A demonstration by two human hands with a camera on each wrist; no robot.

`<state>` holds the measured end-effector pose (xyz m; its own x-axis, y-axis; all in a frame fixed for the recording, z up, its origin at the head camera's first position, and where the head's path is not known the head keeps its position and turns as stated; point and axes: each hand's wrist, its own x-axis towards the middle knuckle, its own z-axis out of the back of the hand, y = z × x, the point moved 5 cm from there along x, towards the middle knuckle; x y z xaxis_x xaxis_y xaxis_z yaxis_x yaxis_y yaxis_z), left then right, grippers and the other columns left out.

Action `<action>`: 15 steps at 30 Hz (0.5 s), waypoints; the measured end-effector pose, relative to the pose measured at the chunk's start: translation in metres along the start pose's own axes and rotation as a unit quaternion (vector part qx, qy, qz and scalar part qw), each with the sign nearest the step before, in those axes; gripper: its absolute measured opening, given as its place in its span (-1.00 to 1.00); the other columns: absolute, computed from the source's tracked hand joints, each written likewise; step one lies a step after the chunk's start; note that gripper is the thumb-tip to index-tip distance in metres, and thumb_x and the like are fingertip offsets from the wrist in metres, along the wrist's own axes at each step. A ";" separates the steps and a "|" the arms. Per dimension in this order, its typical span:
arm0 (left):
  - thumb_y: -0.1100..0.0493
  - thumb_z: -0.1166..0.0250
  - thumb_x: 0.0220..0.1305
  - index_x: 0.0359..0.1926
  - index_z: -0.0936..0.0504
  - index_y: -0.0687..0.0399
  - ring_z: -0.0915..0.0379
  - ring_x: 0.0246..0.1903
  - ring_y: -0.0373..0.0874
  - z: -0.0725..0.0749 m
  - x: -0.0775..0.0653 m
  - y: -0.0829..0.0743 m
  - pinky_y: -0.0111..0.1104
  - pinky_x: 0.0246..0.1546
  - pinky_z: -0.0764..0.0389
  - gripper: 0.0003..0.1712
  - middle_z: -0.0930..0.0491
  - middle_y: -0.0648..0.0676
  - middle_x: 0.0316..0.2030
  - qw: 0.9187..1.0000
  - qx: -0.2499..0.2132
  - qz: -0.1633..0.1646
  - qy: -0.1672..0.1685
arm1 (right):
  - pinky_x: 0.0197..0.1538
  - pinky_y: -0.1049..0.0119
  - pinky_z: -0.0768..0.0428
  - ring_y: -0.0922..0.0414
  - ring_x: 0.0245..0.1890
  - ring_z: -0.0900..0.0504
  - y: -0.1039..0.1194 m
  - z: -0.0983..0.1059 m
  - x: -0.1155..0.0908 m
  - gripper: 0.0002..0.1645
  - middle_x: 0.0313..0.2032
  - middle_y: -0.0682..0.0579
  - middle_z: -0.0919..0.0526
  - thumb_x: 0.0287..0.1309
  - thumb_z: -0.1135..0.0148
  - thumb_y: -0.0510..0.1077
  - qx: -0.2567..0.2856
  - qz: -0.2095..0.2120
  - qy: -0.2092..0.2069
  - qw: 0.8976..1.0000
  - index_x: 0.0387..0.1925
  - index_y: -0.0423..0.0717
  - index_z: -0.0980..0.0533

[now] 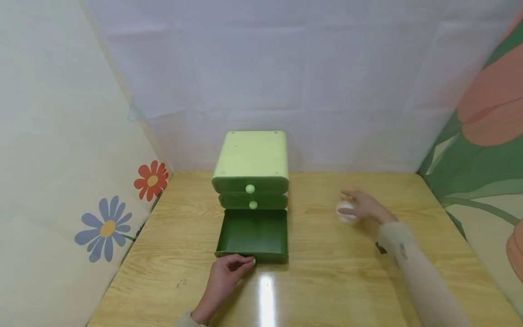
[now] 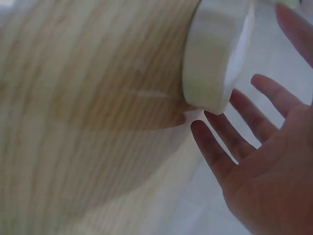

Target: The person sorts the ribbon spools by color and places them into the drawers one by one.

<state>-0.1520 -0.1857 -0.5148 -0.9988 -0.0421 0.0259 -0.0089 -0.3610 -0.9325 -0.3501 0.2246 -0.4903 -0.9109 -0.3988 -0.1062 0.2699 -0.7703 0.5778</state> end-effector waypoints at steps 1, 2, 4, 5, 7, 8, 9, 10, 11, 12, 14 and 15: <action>0.24 -0.56 0.17 -0.28 -0.85 0.01 -0.74 -0.30 -0.29 0.000 0.000 0.000 -0.52 -0.25 -0.73 -0.91 -0.83 0.03 -0.25 1.000 0.000 -0.001 0.000 | 0.43 -0.44 -0.26 -0.44 0.43 -0.27 -0.002 -0.002 -0.002 0.00 0.46 -0.43 -0.29 0.30 -0.40 0.15 -0.002 0.001 0.004 1.000 0.52 -0.29 -0.22; 0.24 -0.56 0.16 -0.28 -0.85 0.01 -0.74 -0.30 -0.29 0.000 0.000 0.000 -0.52 -0.26 -0.73 -0.91 -0.83 0.03 -0.25 1.000 0.000 -0.003 -0.001 | 0.44 -0.44 -0.25 -0.44 0.43 -0.26 -0.004 -0.003 -0.003 0.01 0.46 -0.42 -0.30 0.26 -0.45 0.12 -0.002 -0.001 0.007 1.000 0.52 -0.29 -0.23; 0.24 -0.56 0.16 -0.29 -0.84 0.01 -0.74 -0.31 -0.29 0.000 0.000 -0.001 -0.51 -0.28 -0.73 -0.91 -0.83 0.02 -0.25 1.000 -0.002 -0.004 -0.002 | 0.45 -0.45 -0.22 -0.42 0.44 -0.25 -0.007 -0.004 -0.006 0.04 0.46 -0.39 -0.31 0.18 -0.52 0.10 -0.001 -0.011 0.013 1.000 0.51 -0.25 -0.26; 0.25 -0.56 0.16 -0.29 -0.84 0.01 -0.74 -0.31 -0.29 0.000 0.000 -0.001 -0.51 -0.28 -0.73 -0.91 -0.83 0.02 -0.25 1.000 -0.002 -0.006 -0.002 | 0.44 -0.45 -0.23 -0.42 0.44 -0.26 -0.008 -0.005 -0.007 0.05 0.45 -0.39 -0.32 0.14 -0.55 0.10 0.000 -0.015 0.015 1.000 0.50 -0.24 -0.27; 0.24 -0.56 0.16 -0.29 -0.84 0.01 -0.74 -0.31 -0.29 0.000 0.001 -0.001 -0.51 -0.28 -0.73 -0.92 -0.83 0.03 -0.25 1.000 -0.004 -0.006 -0.002 | 0.43 -0.47 -0.23 -0.41 0.43 -0.27 -0.009 -0.005 -0.008 0.07 0.45 -0.37 -0.33 0.08 -0.59 0.09 0.001 -0.024 0.020 1.000 0.50 -0.19 -0.30; 0.24 -0.56 0.17 -0.29 -0.84 0.01 -0.74 -0.31 -0.28 0.000 0.001 -0.001 -0.51 -0.28 -0.73 -0.91 -0.83 0.03 -0.24 1.000 -0.005 -0.005 -0.002 | 0.42 -0.47 -0.23 -0.40 0.42 -0.29 -0.009 -0.005 -0.008 0.08 0.44 -0.37 -0.33 0.05 -0.61 0.09 0.000 -0.027 0.023 0.999 0.49 -0.17 -0.31; 0.24 -0.56 0.17 -0.29 -0.84 0.01 -0.74 -0.31 -0.28 0.000 0.000 0.000 -0.51 -0.28 -0.73 -0.91 -0.83 0.03 -0.24 1.000 -0.005 -0.004 -0.001 | 0.41 -0.47 -0.24 -0.40 0.41 -0.29 -0.008 -0.006 -0.009 0.09 0.44 -0.37 -0.34 0.02 -0.62 0.09 -0.003 -0.027 0.027 0.999 0.49 -0.17 -0.32; 0.24 -0.55 0.17 -0.28 -0.84 0.01 -0.74 -0.31 -0.28 0.000 0.000 0.000 -0.52 -0.28 -0.73 -0.91 -0.83 0.03 -0.24 1.000 -0.004 -0.003 -0.001 | 0.42 -0.47 -0.23 -0.40 0.41 -0.29 -0.008 -0.006 -0.009 0.09 0.44 -0.37 -0.34 0.00 -0.63 0.08 -0.005 -0.029 0.031 0.999 0.48 -0.16 -0.33; 0.24 -0.55 0.17 -0.28 -0.84 0.01 -0.74 -0.30 -0.28 0.000 0.000 0.000 -0.52 -0.27 -0.72 -0.91 -0.83 0.03 -0.25 1.000 -0.003 -0.002 -0.001 | 0.41 -0.48 -0.23 -0.40 0.41 -0.29 -0.008 -0.006 -0.009 0.09 0.44 -0.37 -0.33 -0.01 -0.64 0.07 -0.008 -0.028 0.035 0.999 0.48 -0.15 -0.33; 0.24 -0.55 0.17 -0.28 -0.85 0.00 -0.74 -0.30 -0.28 0.000 0.000 0.000 -0.52 -0.26 -0.72 -0.91 -0.83 0.02 -0.25 1.000 -0.002 -0.001 0.000 | 0.41 -0.48 -0.23 -0.41 0.41 -0.29 -0.007 -0.006 -0.010 0.09 0.44 -0.37 -0.33 -0.01 -0.64 0.06 -0.011 -0.027 0.038 0.999 0.48 -0.15 -0.33; 0.24 -0.55 0.17 -0.28 -0.85 0.00 -0.74 -0.30 -0.28 0.000 -0.001 0.000 -0.52 -0.24 -0.72 -0.91 -0.83 0.02 -0.25 1.000 0.000 0.001 0.000 | 0.41 -0.48 -0.24 -0.41 0.41 -0.30 -0.006 -0.007 -0.010 0.08 0.44 -0.38 -0.33 -0.02 -0.65 0.03 -0.017 -0.025 0.040 0.999 0.48 -0.15 -0.34; 0.24 -0.55 0.17 -0.28 -0.85 0.00 -0.74 -0.30 -0.28 0.001 -0.001 0.000 -0.52 -0.24 -0.72 -0.91 -0.83 0.02 -0.25 1.000 0.000 0.001 0.000 | 0.41 -0.48 -0.25 -0.41 0.41 -0.30 -0.006 -0.007 -0.010 0.07 0.44 -0.38 -0.34 -0.02 -0.64 0.02 -0.020 -0.022 0.040 0.999 0.47 -0.15 -0.34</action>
<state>-0.1515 -0.1860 -0.5142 -0.9988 -0.0418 0.0240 -0.0073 -0.3618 -0.9322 -0.3403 0.2293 -0.4983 -0.8947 -0.4015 -0.1956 0.2439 -0.8062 0.5391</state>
